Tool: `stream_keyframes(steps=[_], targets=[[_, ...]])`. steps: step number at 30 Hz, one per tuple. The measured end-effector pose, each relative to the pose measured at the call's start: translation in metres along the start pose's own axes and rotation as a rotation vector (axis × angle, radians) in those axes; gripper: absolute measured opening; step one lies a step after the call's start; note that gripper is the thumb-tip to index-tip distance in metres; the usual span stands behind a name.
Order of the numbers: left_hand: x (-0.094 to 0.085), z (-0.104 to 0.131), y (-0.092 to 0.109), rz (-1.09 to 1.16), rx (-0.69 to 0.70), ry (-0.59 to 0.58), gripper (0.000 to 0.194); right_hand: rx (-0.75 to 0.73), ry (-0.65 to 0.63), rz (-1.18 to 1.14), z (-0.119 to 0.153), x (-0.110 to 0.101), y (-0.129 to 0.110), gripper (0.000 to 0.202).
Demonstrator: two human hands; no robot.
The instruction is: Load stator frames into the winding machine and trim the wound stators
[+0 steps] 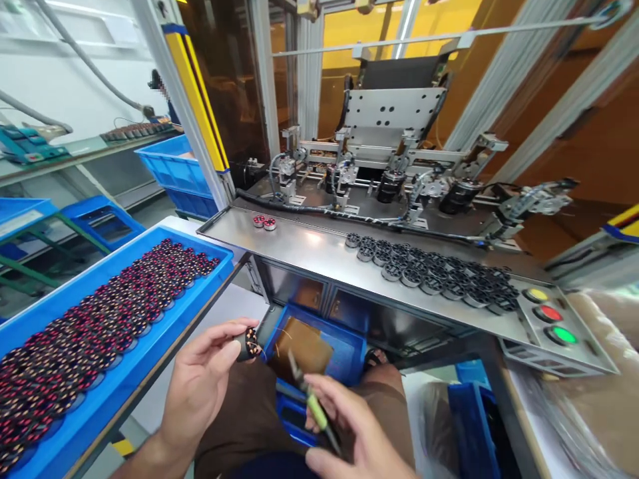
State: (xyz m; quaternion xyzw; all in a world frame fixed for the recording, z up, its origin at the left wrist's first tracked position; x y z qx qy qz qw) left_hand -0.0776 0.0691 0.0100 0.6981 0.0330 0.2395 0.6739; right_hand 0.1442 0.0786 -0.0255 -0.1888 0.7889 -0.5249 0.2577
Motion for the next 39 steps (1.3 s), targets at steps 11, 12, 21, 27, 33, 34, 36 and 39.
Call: stream_keyframes(steps=[11, 12, 21, 27, 33, 34, 36, 39], targets=[[0.062, 0.011, -0.013, -0.006, -0.156, -0.303, 0.032, -0.262, 0.124, 0.336, 0.011, -0.005, -0.038, 0.081], [0.061, 0.012, -0.010, -0.023, -0.146, -0.294, 0.031, -0.269, 0.113, 0.315, 0.009, -0.004, -0.039, 0.081], [0.054, 0.018, -0.016, -0.041, -0.164, -0.302, 0.033, -0.319, 0.092, 0.201, -0.004, 0.005, -0.052, 0.082], [0.053, 0.016, -0.016, -0.066, -0.149, -0.287, 0.032, -0.319, 0.110, 0.227, -0.008, 0.006, -0.048, 0.071], [0.050, 0.015, -0.017, -0.053, -0.106, -0.306, 0.034, -0.294, 0.169, 0.308, 0.001, 0.003, -0.040, 0.066], [0.050, 0.016, -0.015, -0.038, -0.079, -0.315, 0.033, -0.281, 0.172, 0.319, 0.002, 0.002, -0.040, 0.066], [0.049, 0.017, -0.008, -0.019, -0.001, -0.329, 0.029, -0.270, 0.159, 0.330, 0.004, 0.002, -0.041, 0.065], [0.047, 0.018, 0.000, -0.059, 0.094, -0.309, 0.022, -0.274, 0.126, 0.306, 0.003, 0.005, -0.045, 0.065]])
Point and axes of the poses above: each hand's wrist, its own z-axis away from the middle knuckle, its own x-axis out of the palm, y = z × x, the point moved 10 cm from there along -z, towards the middle knuckle, and after that the axes turned 8 degrees about -x, right-handed, at the moved point
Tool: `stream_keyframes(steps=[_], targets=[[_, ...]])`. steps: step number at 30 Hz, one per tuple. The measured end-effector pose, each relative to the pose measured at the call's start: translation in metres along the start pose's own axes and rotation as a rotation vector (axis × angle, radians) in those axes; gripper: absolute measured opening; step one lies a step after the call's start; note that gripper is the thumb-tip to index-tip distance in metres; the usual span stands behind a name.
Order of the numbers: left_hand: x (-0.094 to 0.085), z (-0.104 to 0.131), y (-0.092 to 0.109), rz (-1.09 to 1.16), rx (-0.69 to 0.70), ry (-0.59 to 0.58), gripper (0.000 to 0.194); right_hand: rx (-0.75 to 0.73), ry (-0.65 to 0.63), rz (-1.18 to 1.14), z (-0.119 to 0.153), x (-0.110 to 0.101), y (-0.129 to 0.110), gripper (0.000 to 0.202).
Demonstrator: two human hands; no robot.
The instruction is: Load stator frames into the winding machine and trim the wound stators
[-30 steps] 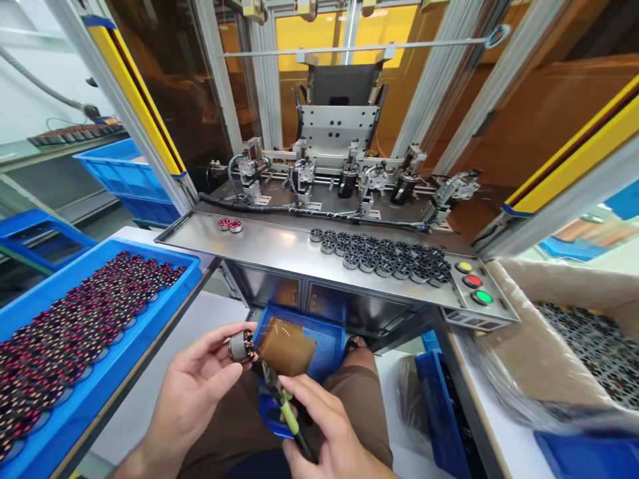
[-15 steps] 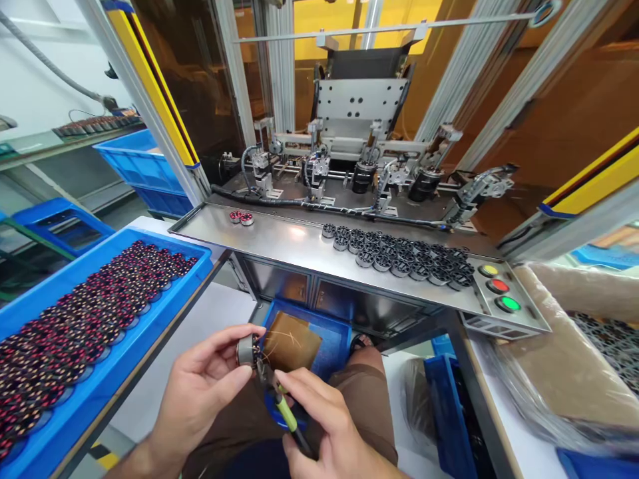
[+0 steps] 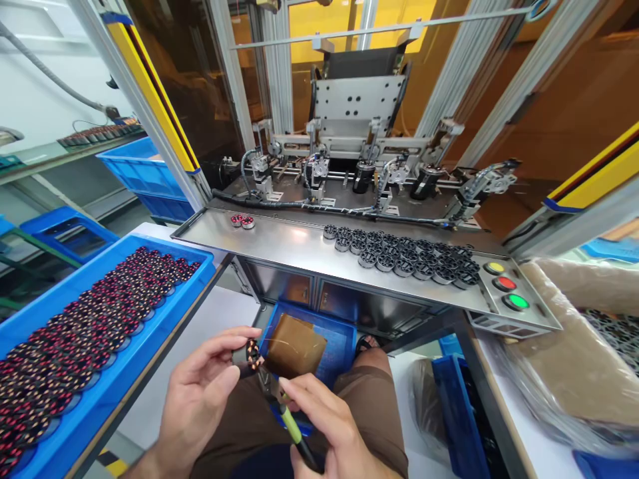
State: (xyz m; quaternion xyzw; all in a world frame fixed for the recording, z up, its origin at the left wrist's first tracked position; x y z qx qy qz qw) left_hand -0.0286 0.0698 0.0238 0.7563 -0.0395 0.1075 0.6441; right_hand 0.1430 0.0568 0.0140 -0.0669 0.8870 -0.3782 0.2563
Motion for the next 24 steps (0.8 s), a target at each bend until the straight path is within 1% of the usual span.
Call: stream_keyframes(steps=[9, 13, 18, 21, 24], targets=[[-0.001, 0.005, 0.014, -0.150, 0.081, 0.062, 0.021, -0.030, -0.018, -0.049, -0.007, 0.005, -0.004, 0.069], [-0.001, 0.005, 0.016, -0.197, 0.102, 0.043, 0.024, -0.039, -0.013, -0.051, -0.012, 0.005, -0.005, 0.070], [0.000, 0.006, 0.016, -0.245, 0.112, 0.018, 0.027, -0.073, -0.018, -0.088, -0.017, 0.006, -0.008, 0.076], [0.001, 0.006, 0.016, -0.264, 0.121, 0.008, 0.028, -0.075, -0.026, -0.080, -0.015, 0.008, -0.005, 0.073], [0.001, 0.008, 0.017, -0.270, 0.132, 0.004, 0.028, -0.046, -0.011, -0.043, -0.011, 0.007, 0.000, 0.069]])
Point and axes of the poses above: each hand's wrist, its own z-axis away from the middle knuckle, its own x-axis out of the palm, y = z × x, the point moved 10 cm from there along -z, towards the middle knuckle, and after that the axes turned 8 degrees about -x, right-handed, at the moved point
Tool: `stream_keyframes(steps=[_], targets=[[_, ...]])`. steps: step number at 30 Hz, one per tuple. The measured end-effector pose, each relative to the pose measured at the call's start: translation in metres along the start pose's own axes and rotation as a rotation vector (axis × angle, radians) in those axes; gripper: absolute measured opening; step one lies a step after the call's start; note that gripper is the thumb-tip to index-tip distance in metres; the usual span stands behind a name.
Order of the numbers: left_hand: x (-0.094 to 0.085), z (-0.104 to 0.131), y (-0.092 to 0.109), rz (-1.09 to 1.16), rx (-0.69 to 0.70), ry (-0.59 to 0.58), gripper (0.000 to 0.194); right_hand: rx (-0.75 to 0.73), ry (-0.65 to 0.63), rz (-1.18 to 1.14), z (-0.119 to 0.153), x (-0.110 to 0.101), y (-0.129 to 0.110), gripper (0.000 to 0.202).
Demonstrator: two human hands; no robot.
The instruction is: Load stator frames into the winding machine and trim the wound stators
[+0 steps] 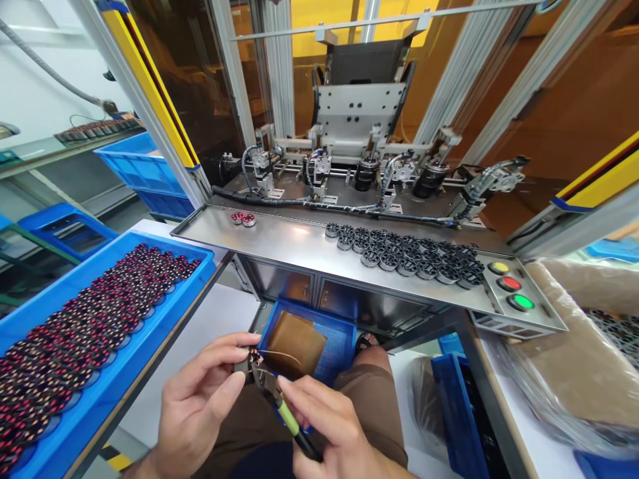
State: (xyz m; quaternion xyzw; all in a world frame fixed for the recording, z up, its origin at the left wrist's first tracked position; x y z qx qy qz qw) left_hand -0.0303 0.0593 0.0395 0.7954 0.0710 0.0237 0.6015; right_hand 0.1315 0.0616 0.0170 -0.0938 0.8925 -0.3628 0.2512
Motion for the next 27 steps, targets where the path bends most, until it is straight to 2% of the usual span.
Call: stream_keyframes(steps=[7, 12, 17, 24, 27], targets=[[-0.001, 0.002, 0.004, -0.037, 0.039, 0.007, 0.030, 0.042, 0.030, 0.054, -0.002, -0.005, -0.003, 0.065], [0.000, 0.002, 0.011, -0.048, 0.072, 0.009, 0.030, 0.009, 0.029, 0.011, -0.006, -0.004, -0.009, 0.072], [0.002, 0.004, 0.008, -0.057, 0.065, -0.026, 0.031, 0.011, 0.050, -0.005, -0.007, -0.003, -0.008, 0.077], [0.004, 0.004, 0.005, -0.055, 0.054, -0.051, 0.033, 0.020, 0.073, -0.014, -0.001, 0.000, -0.001, 0.067], [0.003, 0.001, 0.004, -0.066, 0.069, -0.051, 0.034, 0.092, 0.108, 0.051, 0.001, -0.006, 0.005, 0.060]])
Point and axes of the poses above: each hand's wrist, its own z-axis away from the middle knuckle, its own x-axis out of the palm, y = z × x, the point moved 10 cm from there along -z, towards the middle knuckle, and after that the axes turned 8 degrees about -x, right-handed, at the moved point
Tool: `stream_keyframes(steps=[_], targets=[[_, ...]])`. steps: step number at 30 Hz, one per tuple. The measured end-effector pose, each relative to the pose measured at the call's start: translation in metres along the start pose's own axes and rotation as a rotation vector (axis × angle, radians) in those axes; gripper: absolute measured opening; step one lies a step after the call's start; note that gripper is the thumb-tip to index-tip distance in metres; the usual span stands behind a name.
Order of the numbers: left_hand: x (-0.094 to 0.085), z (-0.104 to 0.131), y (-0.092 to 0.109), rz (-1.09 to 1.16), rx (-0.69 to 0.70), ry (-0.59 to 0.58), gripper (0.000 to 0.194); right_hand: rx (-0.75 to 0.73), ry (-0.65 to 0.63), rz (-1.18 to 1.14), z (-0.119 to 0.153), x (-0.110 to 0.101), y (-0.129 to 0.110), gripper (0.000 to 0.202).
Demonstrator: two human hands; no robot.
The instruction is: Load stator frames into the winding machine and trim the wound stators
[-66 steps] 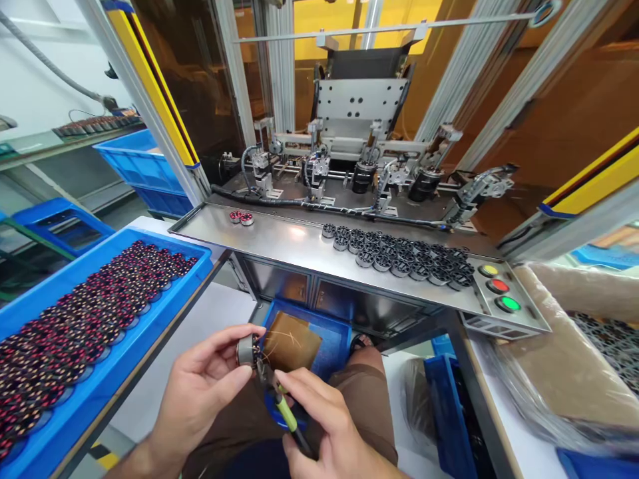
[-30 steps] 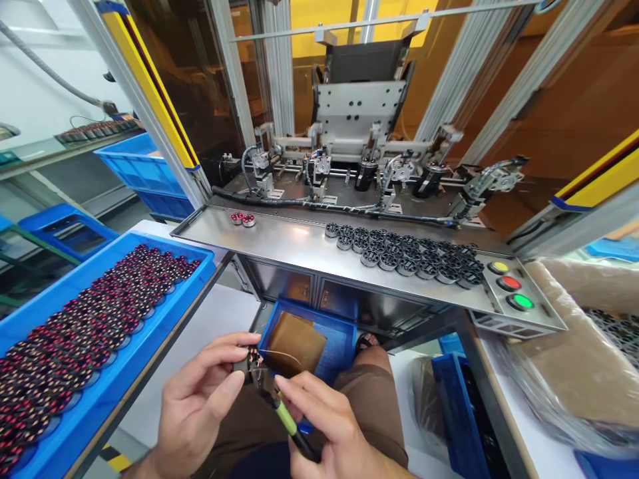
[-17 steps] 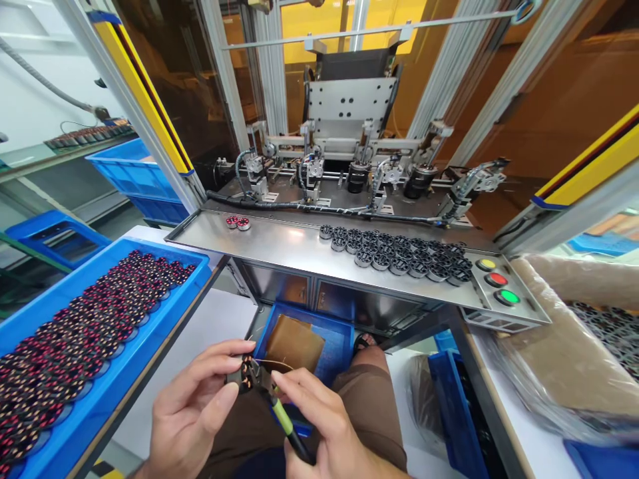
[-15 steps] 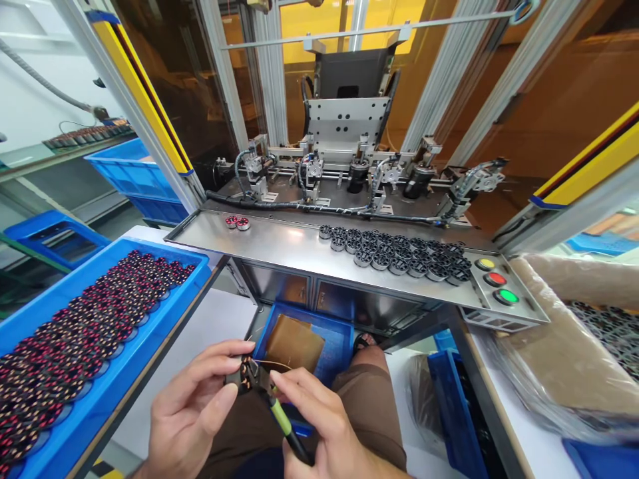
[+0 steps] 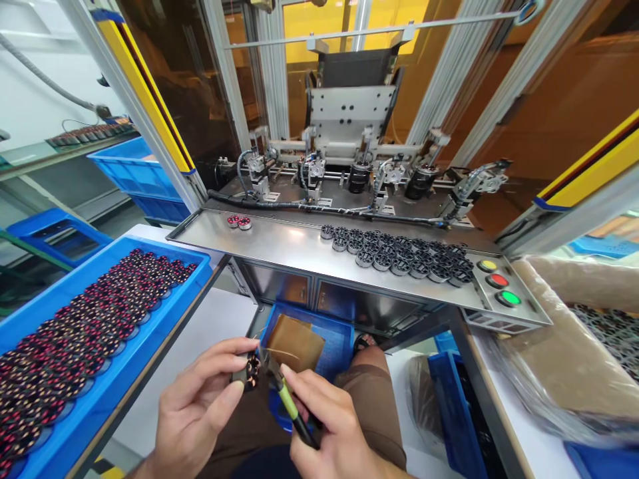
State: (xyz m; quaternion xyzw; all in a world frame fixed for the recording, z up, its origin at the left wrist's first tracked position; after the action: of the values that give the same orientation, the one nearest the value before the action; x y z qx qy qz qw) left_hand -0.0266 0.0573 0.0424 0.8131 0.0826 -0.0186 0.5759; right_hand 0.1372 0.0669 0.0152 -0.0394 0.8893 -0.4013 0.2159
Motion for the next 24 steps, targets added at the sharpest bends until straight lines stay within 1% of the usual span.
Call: stream_keyframes(steps=[1, 3, 5, 7, 8, 10, 12, 14, 16, 19, 21, 24], targets=[[0.000, -0.001, 0.000, -0.010, 0.022, -0.007, 0.034, 0.029, 0.010, 0.016, 0.000, -0.003, 0.002, 0.058], [0.000, -0.001, 0.005, -0.046, 0.112, -0.032, 0.037, 0.079, 0.013, 0.023, -0.001, -0.008, 0.006, 0.058], [0.000, 0.002, 0.011, -0.086, 0.231, -0.053, 0.047, 0.110, 0.000, 0.014, -0.002, -0.012, 0.006, 0.059], [-0.004, 0.005, 0.015, -0.132, 0.318, -0.031, 0.062, 0.128, -0.020, 0.005, -0.002, -0.017, 0.005, 0.059], [-0.006, 0.005, 0.015, -0.165, 0.339, -0.010, 0.069, 0.130, -0.029, 0.001, -0.002, -0.019, 0.004, 0.060], [-0.008, 0.006, 0.017, -0.263, 0.364, 0.022, 0.074, 0.118, -0.043, -0.006, 0.000, -0.024, 0.000, 0.063], [-0.006, 0.007, 0.022, -0.384, 0.398, 0.033, 0.069, 0.116, -0.045, -0.032, 0.004, -0.027, -0.004, 0.067], [-0.002, 0.007, 0.027, -0.488, 0.437, 0.032, 0.061, 0.149, -0.039, -0.092, 0.009, -0.028, -0.004, 0.069], [0.000, 0.008, 0.030, -0.569, 0.458, 0.038, 0.054, 0.211, -0.041, -0.198, 0.014, -0.026, -0.002, 0.068], [0.001, 0.008, 0.028, -0.668, 0.465, 0.043, 0.045, 0.292, -0.058, -0.390, 0.020, -0.019, 0.000, 0.061], [0.003, 0.008, 0.025, -0.709, 0.468, 0.034, 0.044, 0.323, -0.086, -0.501, 0.022, -0.014, -0.002, 0.056], [0.005, 0.010, 0.024, -0.680, 0.490, -0.012, 0.051, 0.340, -0.139, -0.582, 0.020, -0.008, -0.006, 0.052]])
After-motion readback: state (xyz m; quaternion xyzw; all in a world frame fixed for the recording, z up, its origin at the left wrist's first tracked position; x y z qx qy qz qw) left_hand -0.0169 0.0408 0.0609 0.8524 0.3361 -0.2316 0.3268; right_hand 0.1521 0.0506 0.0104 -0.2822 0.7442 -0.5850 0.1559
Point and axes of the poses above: each hand's wrist, its own z-axis away from the middle knuckle, its own x-axis out of the palm, y = z × x, the point moved 10 cm from there along -z, towards the middle knuckle, and after that the axes turned 8 degrees about -x, right-handed, at the moved point
